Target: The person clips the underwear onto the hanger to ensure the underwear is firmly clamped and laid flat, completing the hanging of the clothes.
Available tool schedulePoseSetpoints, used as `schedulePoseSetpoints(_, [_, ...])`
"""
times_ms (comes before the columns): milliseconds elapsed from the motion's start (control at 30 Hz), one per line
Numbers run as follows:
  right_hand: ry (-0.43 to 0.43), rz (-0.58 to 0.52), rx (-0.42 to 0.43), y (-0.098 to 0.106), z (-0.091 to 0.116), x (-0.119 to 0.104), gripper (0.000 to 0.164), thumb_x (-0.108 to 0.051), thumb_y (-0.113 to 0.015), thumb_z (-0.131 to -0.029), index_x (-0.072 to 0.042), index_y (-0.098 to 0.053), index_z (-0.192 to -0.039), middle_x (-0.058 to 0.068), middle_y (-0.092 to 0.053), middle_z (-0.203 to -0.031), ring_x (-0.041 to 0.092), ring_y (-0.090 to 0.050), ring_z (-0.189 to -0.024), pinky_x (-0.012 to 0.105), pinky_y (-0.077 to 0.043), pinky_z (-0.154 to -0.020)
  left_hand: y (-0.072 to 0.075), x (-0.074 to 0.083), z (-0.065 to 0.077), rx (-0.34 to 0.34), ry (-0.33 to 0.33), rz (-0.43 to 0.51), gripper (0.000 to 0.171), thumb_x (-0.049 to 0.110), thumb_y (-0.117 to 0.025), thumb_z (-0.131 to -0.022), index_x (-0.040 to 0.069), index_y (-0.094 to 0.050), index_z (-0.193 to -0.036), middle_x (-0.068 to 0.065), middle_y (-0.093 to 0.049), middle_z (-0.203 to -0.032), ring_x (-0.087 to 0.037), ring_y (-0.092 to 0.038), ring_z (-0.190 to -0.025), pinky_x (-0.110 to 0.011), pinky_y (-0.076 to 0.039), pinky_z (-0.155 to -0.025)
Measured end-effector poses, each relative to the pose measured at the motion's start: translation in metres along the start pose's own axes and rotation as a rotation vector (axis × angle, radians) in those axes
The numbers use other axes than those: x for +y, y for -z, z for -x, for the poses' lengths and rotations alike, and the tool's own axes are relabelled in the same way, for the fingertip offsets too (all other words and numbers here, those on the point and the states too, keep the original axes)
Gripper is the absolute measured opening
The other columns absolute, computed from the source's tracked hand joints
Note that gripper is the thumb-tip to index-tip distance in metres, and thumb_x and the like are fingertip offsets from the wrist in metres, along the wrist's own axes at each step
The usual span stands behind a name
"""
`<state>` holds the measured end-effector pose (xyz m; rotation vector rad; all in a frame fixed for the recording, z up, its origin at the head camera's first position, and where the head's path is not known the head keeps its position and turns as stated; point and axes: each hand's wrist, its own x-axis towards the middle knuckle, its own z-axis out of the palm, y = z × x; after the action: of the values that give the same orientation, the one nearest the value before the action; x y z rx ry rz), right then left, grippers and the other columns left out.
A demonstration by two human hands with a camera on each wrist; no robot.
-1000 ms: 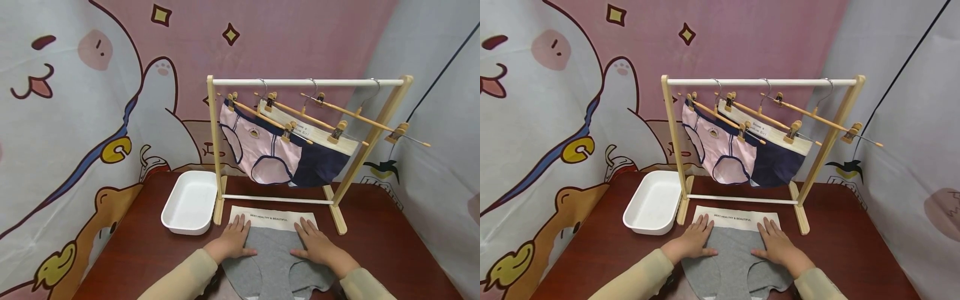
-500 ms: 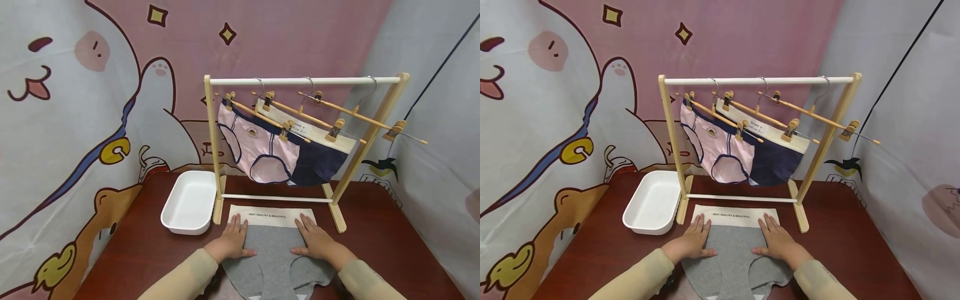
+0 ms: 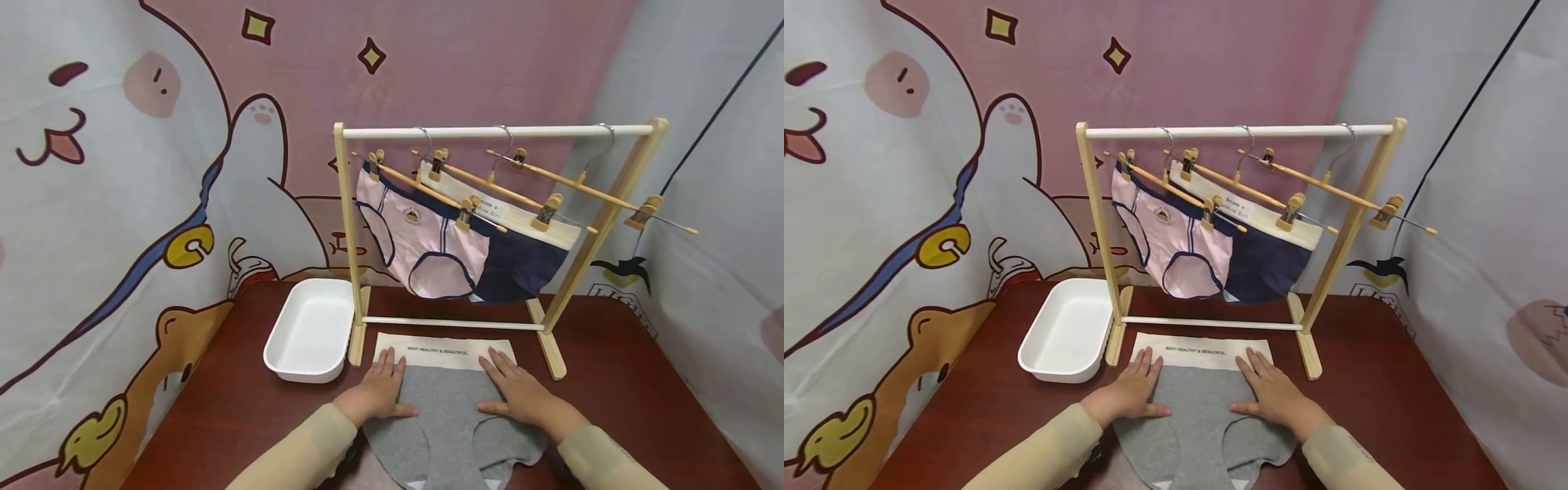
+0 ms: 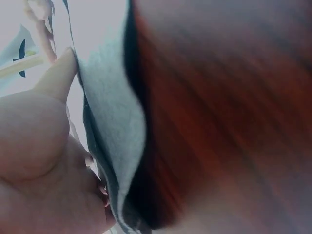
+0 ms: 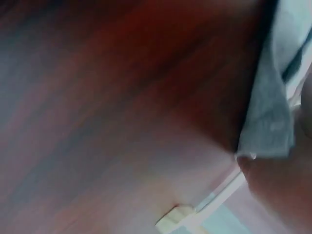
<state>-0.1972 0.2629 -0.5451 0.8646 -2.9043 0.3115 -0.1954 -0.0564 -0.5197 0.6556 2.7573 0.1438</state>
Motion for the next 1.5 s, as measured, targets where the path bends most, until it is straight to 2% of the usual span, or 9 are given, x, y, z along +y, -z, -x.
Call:
schedulePoseSetpoints(300, [0.033, -0.069, 0.053, 0.030, 0.014, 0.001, 0.072, -0.050, -0.064, -0.084, -0.006, -0.047, -0.137, 0.024, -0.042, -0.142, 0.044, -0.045, -0.125, 0.060, -0.042, -0.089, 0.006, 0.002, -0.001, 0.070, -0.041, 0.081, 0.097, 0.064, -0.060, -0.080, 0.006, -0.024, -0.149, -0.022, -0.012, -0.156, -0.038, -0.012, -0.144, -0.049, -0.025, -0.112])
schedulePoseSetpoints(400, [0.010, -0.093, 0.075, 0.048, 0.016, -0.002, 0.062, -0.043, -0.066, -0.085, -0.007, -0.052, -0.134, 0.022, -0.045, -0.140, 0.042, -0.049, -0.122, 0.058, -0.043, -0.089, 0.015, 0.003, -0.002, 0.263, -0.081, 0.180, 0.078, 0.050, -0.063, -0.086, 0.009, -0.034, -0.145, -0.018, -0.026, -0.153, -0.035, -0.027, -0.140, -0.050, -0.033, -0.107])
schedulePoseSetpoints(500, [0.025, -0.073, 0.208, 0.073, 0.014, 0.000, 0.047, -0.029, -0.073, -0.082, -0.011, -0.060, -0.123, 0.013, -0.054, -0.130, 0.032, -0.055, -0.115, 0.050, -0.046, -0.087, 0.037, 0.003, -0.001, 0.542, -0.093, 0.347, 0.051, 0.028, -0.063, -0.090, 0.011, -0.048, -0.136, -0.011, -0.045, -0.140, -0.029, -0.046, -0.127, -0.045, -0.042, -0.100])
schedulePoseSetpoints(700, [0.122, -0.006, 0.629, 0.145, 0.008, 0.001, 0.018, -0.010, -0.065, -0.078, -0.006, -0.068, -0.096, 0.007, -0.063, -0.098, 0.024, -0.055, -0.090, 0.036, -0.038, -0.079, 0.087, -0.009, 0.006, 0.998, -0.067, 0.673, 0.030, 0.004, -0.057, -0.090, 0.005, -0.053, -0.120, -0.008, -0.054, -0.111, -0.021, -0.053, -0.103, -0.039, -0.047, -0.087])
schedulePoseSetpoints(867, [0.135, 0.028, 1.013, 0.209, -0.005, -0.004, 0.030, -0.020, -0.048, -0.079, 0.006, -0.064, -0.082, 0.021, -0.059, -0.082, 0.039, -0.048, -0.075, 0.042, -0.032, -0.068, 0.120, -0.033, 0.001, 1.189, -0.034, 0.765, 0.036, 0.005, -0.053, -0.092, -0.001, -0.041, -0.125, -0.017, -0.043, -0.116, -0.027, -0.045, -0.109, -0.041, -0.043, -0.085])
schedulePoseSetpoints(967, [0.111, 0.034, 1.134, 0.244, -0.015, -0.006, 0.032, -0.020, -0.047, -0.078, 0.009, -0.060, -0.080, 0.028, -0.054, -0.081, 0.046, -0.044, -0.076, 0.048, -0.029, -0.069, 0.136, -0.046, -0.005, 1.222, -0.022, 0.774, 0.041, 0.007, -0.049, -0.095, -0.002, -0.034, -0.133, -0.022, -0.039, -0.124, -0.032, -0.041, -0.116, -0.043, -0.039, -0.093])
schedulePoseSetpoints(1100, [0.043, 0.071, 1.113, 0.284, -0.029, -0.003, 0.033, -0.019, -0.046, -0.079, 0.010, -0.059, -0.086, 0.030, -0.053, -0.088, 0.050, -0.045, -0.086, 0.055, -0.029, -0.074, 0.153, -0.059, -0.013, 1.149, 0.000, 0.792, 0.048, 0.014, -0.043, -0.100, 0.001, -0.026, -0.144, -0.023, -0.037, -0.138, -0.033, -0.037, -0.129, -0.045, -0.032, -0.107])
schedulePoseSetpoints(1300, [-0.148, 0.174, 0.860, 0.318, -0.046, 0.007, 0.033, -0.012, -0.051, -0.083, 0.008, -0.058, -0.108, 0.029, -0.054, -0.109, 0.048, -0.046, -0.103, 0.059, -0.033, -0.084, 0.162, -0.066, -0.025, 0.991, -0.012, 0.804, 0.047, 0.016, -0.034, -0.103, 0.001, -0.027, -0.147, -0.023, -0.043, -0.139, -0.033, -0.044, -0.128, -0.046, -0.037, -0.106])
schedulePoseSetpoints(1500, [-0.261, 0.193, 0.638, 0.316, -0.066, 0.008, 0.039, -0.013, -0.053, -0.090, 0.011, -0.053, -0.121, 0.030, -0.051, -0.121, 0.050, -0.045, -0.110, 0.062, -0.035, -0.092, 0.163, -0.073, -0.035, 0.963, 0.033, 0.736, 0.043, 0.017, -0.035, -0.103, 0.000, -0.035, -0.143, -0.024, -0.051, -0.127, -0.034, -0.050, -0.117, -0.046, -0.041, -0.100])
